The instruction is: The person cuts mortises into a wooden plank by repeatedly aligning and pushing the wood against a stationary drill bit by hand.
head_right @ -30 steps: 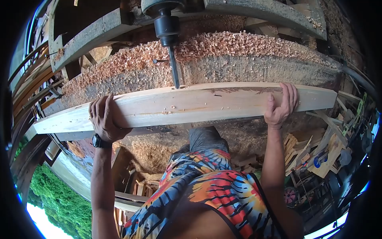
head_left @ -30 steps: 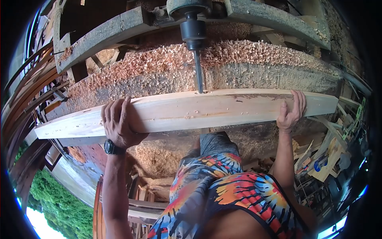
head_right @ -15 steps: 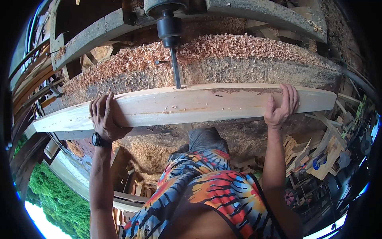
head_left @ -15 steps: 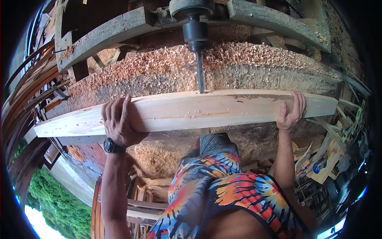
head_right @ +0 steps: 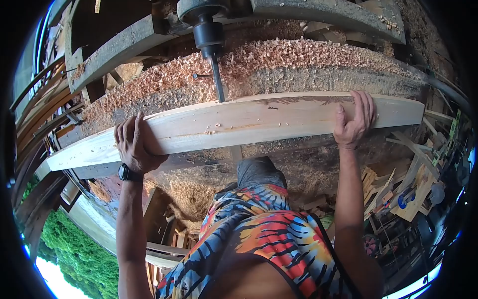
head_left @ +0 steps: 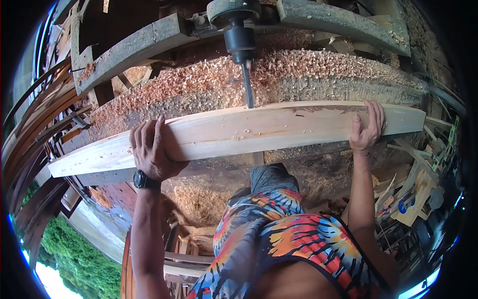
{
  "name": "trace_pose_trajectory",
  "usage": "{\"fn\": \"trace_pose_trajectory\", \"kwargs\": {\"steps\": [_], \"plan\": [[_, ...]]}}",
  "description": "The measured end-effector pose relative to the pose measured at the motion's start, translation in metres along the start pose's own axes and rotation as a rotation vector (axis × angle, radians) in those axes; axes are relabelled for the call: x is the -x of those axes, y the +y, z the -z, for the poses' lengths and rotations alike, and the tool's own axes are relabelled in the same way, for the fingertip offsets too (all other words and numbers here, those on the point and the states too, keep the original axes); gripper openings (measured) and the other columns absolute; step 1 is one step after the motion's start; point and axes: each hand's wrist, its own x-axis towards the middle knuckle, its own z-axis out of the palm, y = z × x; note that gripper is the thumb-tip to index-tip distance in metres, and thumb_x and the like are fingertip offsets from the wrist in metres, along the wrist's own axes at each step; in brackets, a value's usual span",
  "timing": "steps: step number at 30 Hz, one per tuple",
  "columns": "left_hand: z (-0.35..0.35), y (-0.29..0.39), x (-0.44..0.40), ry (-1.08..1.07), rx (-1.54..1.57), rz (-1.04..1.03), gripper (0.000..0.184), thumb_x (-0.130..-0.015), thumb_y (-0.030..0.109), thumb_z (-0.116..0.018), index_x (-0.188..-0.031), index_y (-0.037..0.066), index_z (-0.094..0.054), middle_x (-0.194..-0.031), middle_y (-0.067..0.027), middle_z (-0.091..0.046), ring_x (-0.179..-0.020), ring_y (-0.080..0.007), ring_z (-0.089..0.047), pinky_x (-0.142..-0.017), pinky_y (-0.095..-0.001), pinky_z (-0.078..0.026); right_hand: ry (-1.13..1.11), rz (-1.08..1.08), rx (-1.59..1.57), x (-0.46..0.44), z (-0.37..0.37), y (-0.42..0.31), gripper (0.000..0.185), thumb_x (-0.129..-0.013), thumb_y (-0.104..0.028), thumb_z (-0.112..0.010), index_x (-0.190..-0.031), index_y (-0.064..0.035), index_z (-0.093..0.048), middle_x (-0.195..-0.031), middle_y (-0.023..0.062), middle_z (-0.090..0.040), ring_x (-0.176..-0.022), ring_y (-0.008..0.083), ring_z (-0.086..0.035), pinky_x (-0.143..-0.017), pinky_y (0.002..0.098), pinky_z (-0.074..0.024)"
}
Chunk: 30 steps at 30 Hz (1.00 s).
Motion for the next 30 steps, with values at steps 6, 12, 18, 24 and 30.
{"fn": "trace_pose_trajectory", "kwargs": {"steps": [6,12,18,24,30], "plan": [[0.0,-0.002,-0.005,-0.008,-0.003,0.008,0.123,-0.046,0.036,-0.098,-0.157,0.005,-0.056,-0.14,-0.0213,-0.063,-0.126,-0.0444,-0.06,-0.115,-0.0615,-0.042,0.02,0.001,-0.036,-0.013,-0.004,0.001,0.056,-0.101,-0.048,-0.067,-0.129,0.0001,-0.072,-0.135,0.0198,-0.07,-0.134,0.0431,-0.061,-0.118,0.0543,-0.0407],[0.0,-0.003,-0.011,0.001,-0.002,0.008,0.122,-0.047,0.035,-0.098,-0.157,0.005,-0.055,-0.139,-0.0204,-0.064,-0.127,-0.0436,-0.06,-0.114,-0.0615,-0.042,0.033,0.017,-0.006,-0.023,-0.007,0.003,0.055,-0.1,-0.047,-0.068,-0.129,-0.0006,-0.073,-0.134,0.0196,-0.071,-0.133,0.0433,-0.061,-0.118,0.0539,-0.0413],[-0.001,-0.005,-0.018,0.015,-0.007,0.02,0.125,-0.047,0.035,-0.101,-0.16,0.01,-0.053,-0.141,-0.0195,-0.063,-0.129,-0.0429,-0.06,-0.113,-0.0623,-0.043,0.033,0.049,-0.018,-0.039,-0.011,0.006,0.053,-0.1,-0.046,-0.069,-0.129,-0.0008,-0.073,-0.134,0.02,-0.072,-0.133,0.0433,-0.062,-0.118,0.0538,-0.0413],[-0.001,-0.009,-0.026,0.05,0.006,0.008,0.125,-0.048,0.037,-0.102,-0.159,0.01,-0.052,-0.141,-0.0197,-0.063,-0.129,-0.0429,-0.06,-0.114,-0.0628,-0.043,0.041,0.077,-0.019,-0.052,-0.017,0.011,0.053,-0.1,-0.045,-0.07,-0.129,-0.0005,-0.073,-0.134,0.0205,-0.072,-0.133,0.0432,-0.062,-0.119,0.0533,-0.0413],[0.0,-0.009,-0.033,0.066,0.005,0.011,0.123,-0.05,0.04,-0.104,-0.157,0.008,-0.053,-0.14,-0.0201,-0.063,-0.126,-0.043,-0.061,-0.112,-0.0604,-0.044,0.048,0.094,-0.038,-0.071,-0.024,0.013,0.051,-0.1,-0.044,-0.072,-0.128,-0.0011,-0.074,-0.133,0.0201,-0.072,-0.134,0.0424,-0.062,-0.119,0.0529,-0.0419]]}}
